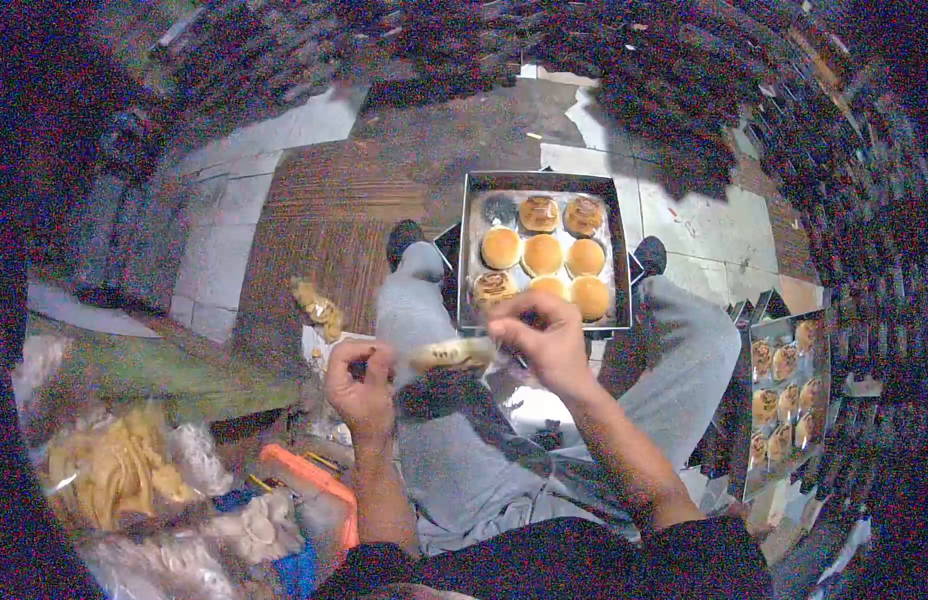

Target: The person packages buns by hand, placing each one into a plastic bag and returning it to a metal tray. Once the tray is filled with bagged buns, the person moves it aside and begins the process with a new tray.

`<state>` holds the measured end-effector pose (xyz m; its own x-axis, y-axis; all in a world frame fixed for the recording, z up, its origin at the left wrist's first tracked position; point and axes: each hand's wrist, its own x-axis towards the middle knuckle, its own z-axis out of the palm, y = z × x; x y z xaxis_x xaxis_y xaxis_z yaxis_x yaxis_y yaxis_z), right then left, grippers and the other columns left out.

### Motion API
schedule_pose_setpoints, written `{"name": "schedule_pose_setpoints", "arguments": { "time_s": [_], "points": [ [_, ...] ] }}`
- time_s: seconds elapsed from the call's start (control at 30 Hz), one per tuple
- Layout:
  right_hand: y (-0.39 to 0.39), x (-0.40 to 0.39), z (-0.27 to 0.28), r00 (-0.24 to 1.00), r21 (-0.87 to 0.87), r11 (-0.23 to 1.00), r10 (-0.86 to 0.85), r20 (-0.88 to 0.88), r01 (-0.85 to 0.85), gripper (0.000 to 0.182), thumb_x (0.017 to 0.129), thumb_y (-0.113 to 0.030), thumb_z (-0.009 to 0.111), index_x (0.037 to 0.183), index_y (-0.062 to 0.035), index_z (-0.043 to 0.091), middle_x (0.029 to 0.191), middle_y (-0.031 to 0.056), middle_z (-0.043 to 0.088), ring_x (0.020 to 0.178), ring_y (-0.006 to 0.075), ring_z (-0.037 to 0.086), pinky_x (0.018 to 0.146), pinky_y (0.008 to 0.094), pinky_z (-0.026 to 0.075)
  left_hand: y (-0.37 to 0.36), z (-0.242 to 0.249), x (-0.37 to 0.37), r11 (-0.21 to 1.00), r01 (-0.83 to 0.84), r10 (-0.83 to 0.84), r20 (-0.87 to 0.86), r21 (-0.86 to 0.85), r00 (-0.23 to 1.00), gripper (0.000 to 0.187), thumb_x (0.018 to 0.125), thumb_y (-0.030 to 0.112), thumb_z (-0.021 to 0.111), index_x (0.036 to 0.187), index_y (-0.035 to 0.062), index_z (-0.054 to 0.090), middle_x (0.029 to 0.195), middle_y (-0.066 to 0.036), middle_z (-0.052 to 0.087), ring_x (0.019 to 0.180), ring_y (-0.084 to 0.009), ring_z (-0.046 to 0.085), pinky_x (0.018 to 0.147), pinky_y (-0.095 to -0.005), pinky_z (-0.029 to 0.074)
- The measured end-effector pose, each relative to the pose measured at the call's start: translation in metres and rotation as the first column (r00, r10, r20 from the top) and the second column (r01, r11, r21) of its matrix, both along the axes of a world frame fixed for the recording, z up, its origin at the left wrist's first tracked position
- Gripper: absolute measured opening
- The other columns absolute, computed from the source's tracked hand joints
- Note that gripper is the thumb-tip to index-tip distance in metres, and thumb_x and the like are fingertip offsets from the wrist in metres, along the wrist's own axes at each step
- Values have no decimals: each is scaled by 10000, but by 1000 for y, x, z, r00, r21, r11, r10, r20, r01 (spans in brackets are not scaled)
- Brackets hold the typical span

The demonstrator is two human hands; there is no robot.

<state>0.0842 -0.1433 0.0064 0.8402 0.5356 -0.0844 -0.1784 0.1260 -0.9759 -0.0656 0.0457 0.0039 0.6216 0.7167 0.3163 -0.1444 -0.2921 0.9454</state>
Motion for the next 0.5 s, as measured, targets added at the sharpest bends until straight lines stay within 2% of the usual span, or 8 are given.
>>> {"name": "schedule_pose_setpoints", "arguments": {
  "time_s": [0.1,0.17,0.2,0.3,0.33,0.4,0.43,0.5],
  "points": [
    [27,24,29,997,-173,982,79,17,-74,152,867,-156,765,900,-11,731,878,59,728,839,130,670,788,291,534,4,25,33,984,1,10,-61,176,998,151,895,81,756,918,20,620,826,-66,652,743,-157,618,698,-296,498],
    [48,40,4,990,-171,977,135,48,-125,185,897,-195,745,891,-13,720,846,56,701,767,111,638,698,274,512,7,32,37,983,16,9,-136,184,991,143,908,82,738,907,13,612,816,-95,637,728,-164,606,666,-320,486],
    [49,54,-28,987,-27,991,127,-98,-130,180,925,-200,723,895,-24,701,808,46,667,640,108,584,581,277,460,8,40,29,964,-29,81,-192,264,978,149,915,84,729,893,11,602,800,-101,626,720,-175,599,660,-334,480],
    [43,19,-48,930,72,980,200,-309,-187,136,965,-167,672,888,-69,618,710,2,565,495,90,470,446,246,349,8,21,1,894,-105,211,-203,436,956,194,945,118,706,842,20,574,757,-72,600,640,-158,564,603,-338,448],
    [40,6,-73,891,98,967,256,-375,-237,164,979,-189,653,897,-51,623,730,23,594,494,107,491,450,264,368,7,4,-14,983,-98,147,-343,155,928,195,959,142,696,854,29,578,759,-52,599,609,-133,558,547,-315,430],
    [41,-21,-106,782,178,939,343,-520,-294,234,1004,-244,617,922,-25,612,746,51,619,498,124,521,446,277,391,2,0,-37,904,-143,-99,-525,-402,845,169,990,194,666,938,48,598,792,-12,603,541,-66,535,386,-235,374],
    [39,-35,-110,702,254,944,328,-632,-212,257,1011,-273,603,965,-20,606,753,60,624,495,136,529,446,285,396,-4,-3,-42,907,-151,-90,-531,-393,842,169,990,194,666,938,48,598,792,-12,603,541,-66,535,386,-235,374],
    [40,-42,-108,696,195,941,335,-635,-276,280,1006,-296,612,1061,-21,610,811,70,641,561,162,575,469,303,447,-22,-7,-45,855,-164,-79,-436,-492,896,202,993,219,660,1055,32,614,819,-30,609,555,-86,577,330,-229,390]
  ]
}}
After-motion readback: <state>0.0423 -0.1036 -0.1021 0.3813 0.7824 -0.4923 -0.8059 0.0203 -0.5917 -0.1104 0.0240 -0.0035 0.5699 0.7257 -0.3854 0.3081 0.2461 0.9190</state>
